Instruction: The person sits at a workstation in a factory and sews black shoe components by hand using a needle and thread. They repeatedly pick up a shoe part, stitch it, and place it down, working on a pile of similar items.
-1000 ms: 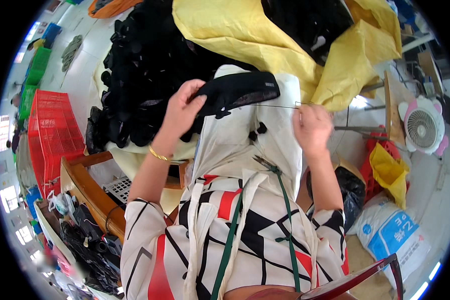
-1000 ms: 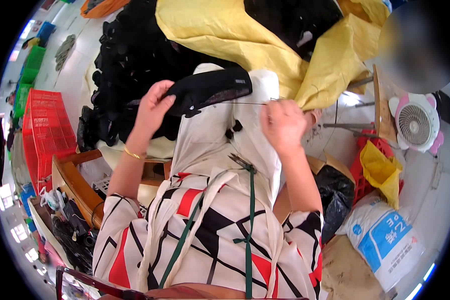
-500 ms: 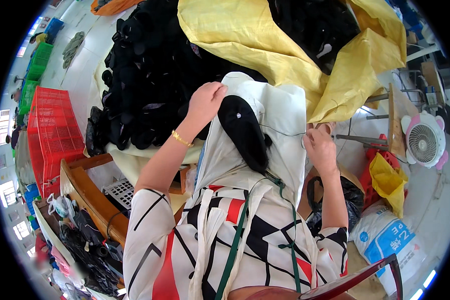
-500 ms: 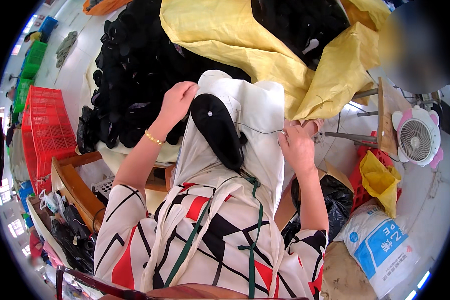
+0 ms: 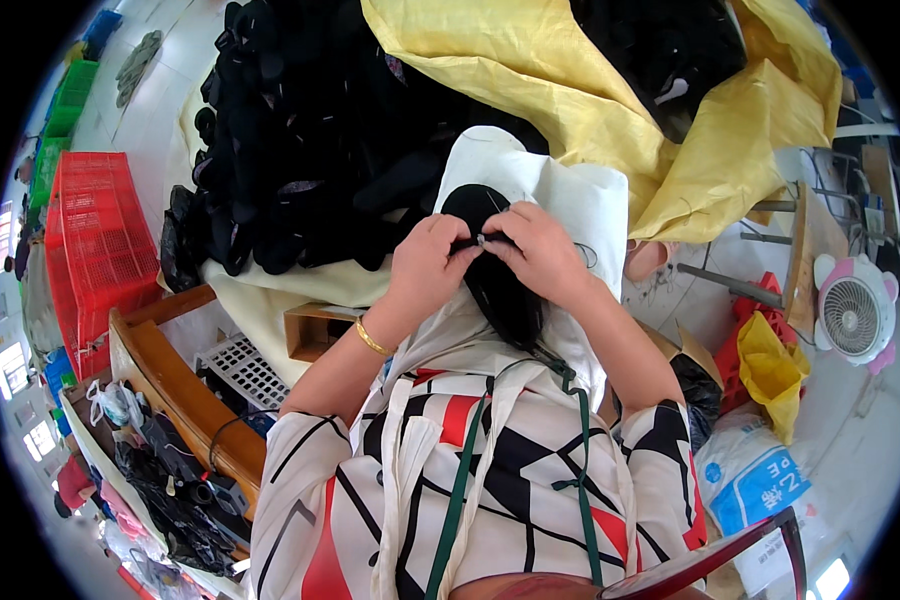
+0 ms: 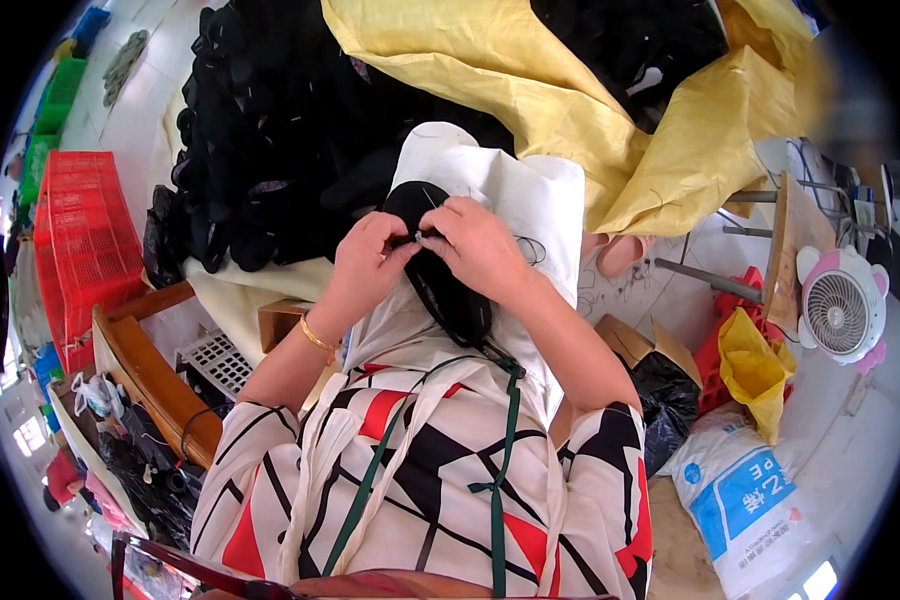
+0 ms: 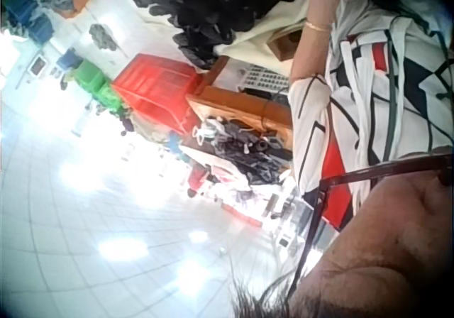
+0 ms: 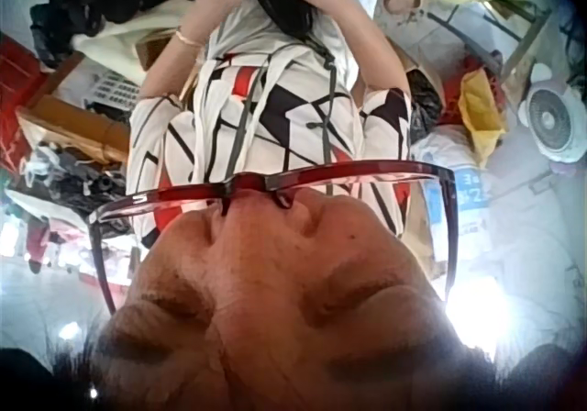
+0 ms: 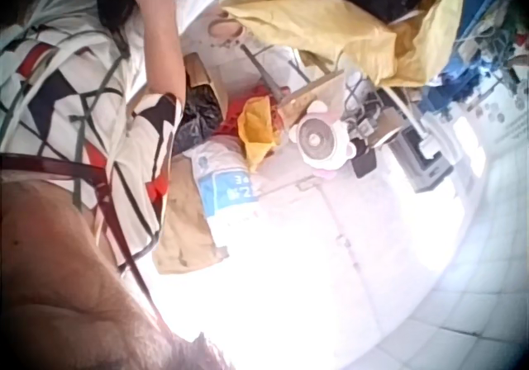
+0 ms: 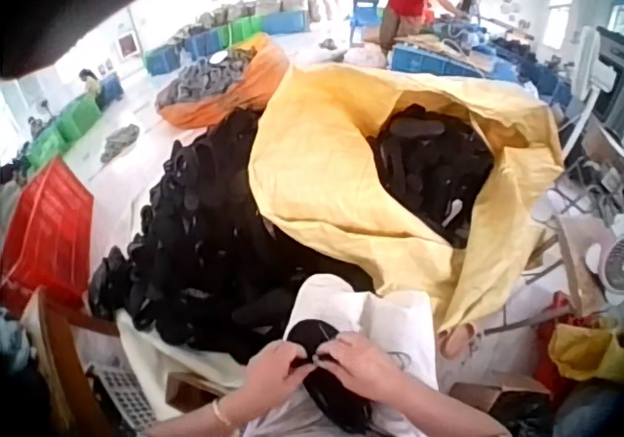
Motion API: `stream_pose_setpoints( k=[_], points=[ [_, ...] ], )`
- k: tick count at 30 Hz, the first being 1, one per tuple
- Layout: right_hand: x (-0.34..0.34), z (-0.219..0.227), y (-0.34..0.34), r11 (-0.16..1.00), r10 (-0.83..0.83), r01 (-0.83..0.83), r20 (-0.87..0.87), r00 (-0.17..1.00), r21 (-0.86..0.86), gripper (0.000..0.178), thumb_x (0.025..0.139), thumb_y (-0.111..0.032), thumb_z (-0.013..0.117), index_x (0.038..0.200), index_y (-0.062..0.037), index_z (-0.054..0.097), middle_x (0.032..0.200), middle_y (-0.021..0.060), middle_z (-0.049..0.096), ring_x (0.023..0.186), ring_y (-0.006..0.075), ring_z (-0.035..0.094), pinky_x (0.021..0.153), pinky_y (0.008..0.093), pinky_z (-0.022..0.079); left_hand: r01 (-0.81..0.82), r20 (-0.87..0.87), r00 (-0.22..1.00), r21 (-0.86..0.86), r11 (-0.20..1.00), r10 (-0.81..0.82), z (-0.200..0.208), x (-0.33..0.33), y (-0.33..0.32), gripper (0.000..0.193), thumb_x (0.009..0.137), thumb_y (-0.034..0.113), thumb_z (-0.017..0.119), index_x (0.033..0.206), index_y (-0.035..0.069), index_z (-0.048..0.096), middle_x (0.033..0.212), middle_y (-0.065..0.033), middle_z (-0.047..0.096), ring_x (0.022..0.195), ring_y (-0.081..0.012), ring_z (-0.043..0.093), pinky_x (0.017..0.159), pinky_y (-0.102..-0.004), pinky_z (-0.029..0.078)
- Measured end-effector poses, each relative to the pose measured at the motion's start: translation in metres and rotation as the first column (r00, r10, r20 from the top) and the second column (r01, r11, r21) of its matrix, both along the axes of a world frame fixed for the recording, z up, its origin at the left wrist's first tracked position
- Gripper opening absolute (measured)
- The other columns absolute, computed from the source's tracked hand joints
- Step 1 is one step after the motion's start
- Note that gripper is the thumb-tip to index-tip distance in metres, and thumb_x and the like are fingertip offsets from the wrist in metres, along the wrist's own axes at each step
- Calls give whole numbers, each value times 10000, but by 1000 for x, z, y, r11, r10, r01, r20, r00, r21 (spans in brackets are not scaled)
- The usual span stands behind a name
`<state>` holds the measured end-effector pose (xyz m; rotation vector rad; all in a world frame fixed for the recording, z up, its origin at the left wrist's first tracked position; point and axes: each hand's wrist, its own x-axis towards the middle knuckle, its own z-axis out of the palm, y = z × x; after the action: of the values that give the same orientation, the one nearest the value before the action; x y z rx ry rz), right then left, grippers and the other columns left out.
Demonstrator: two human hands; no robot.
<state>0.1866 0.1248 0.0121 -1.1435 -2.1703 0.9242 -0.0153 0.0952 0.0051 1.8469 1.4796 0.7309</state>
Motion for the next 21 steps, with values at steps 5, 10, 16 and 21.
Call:
stream_pose_setpoints(
  k=[5,10,16,21],
  points=[
    [0,-15,-15,994,-104,101,-65,992,-44,195,825,-67,711,1004,-50,636,884,129,583,850,332,578,729,405,485,-9,10,1000,247,969,7,-16,6,-6,217,773,79,759,919,61,600,827,-104,592,717,-288,569,604,-369,471],
    [-2,-19,-15,995,-100,100,27,995,-6,171,850,-94,687,1007,-46,640,907,143,594,864,348,585,744,416,488,-61,-22,997,225,973,67,-23,8,-10,166,808,137,716,933,91,616,887,-88,625,846,-307,611,687,-408,512],
    [-13,-5,-13,999,-30,33,130,991,-22,133,889,-135,648,970,-29,646,929,172,621,891,379,592,787,450,480,-7,-174,985,-42,999,-1,-17,7,-18,159,833,221,675,922,90,652,892,-126,650,855,-322,641,738,-441,517],
    [-6,-15,-2,986,40,-28,68,997,-165,142,875,-126,658,950,-10,629,930,186,618,864,360,597,770,422,475,-90,145,983,-131,987,109,-22,-3,-13,294,818,283,675,921,9,654,850,-194,652,808,-365,642,694,-431,504]
  ],
)
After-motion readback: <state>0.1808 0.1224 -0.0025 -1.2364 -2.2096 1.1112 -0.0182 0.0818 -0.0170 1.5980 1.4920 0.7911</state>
